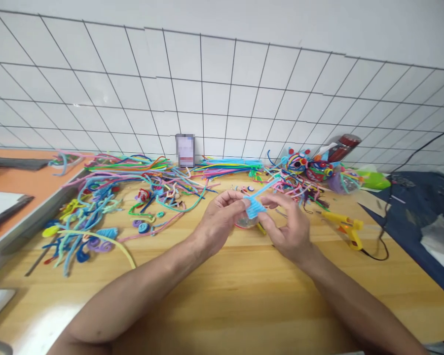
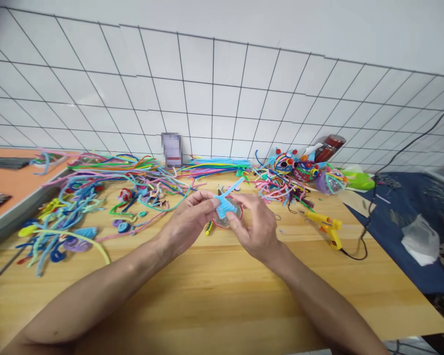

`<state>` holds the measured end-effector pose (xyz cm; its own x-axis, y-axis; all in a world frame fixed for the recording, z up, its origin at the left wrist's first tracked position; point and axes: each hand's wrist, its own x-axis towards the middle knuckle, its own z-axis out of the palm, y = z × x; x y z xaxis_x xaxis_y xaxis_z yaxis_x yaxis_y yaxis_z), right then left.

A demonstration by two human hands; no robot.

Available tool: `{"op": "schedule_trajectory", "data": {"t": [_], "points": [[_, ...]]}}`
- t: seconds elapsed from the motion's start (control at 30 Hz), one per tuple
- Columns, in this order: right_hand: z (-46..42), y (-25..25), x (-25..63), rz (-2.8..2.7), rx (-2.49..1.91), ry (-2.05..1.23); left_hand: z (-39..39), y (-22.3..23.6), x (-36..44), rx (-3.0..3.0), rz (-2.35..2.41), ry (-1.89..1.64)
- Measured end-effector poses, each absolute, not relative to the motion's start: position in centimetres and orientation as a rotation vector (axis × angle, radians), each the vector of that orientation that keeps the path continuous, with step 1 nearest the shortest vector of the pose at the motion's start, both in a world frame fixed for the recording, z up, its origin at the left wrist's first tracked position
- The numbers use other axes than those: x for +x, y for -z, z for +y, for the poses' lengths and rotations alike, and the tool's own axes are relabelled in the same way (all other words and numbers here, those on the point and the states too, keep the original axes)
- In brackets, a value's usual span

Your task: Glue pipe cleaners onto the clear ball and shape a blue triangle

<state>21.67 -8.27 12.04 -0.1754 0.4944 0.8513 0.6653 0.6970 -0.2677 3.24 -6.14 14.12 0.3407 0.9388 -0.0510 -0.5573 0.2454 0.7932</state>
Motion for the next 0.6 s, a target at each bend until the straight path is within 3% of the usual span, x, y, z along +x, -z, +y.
{"op": "schedule_trajectory", "data": {"t": [0.6], "points": [[-7.9,-11.9,21.3,-1.956,-0.819,0.337,-6.1,-12.7,3.8,0.913,0.603,-1.198]]}}
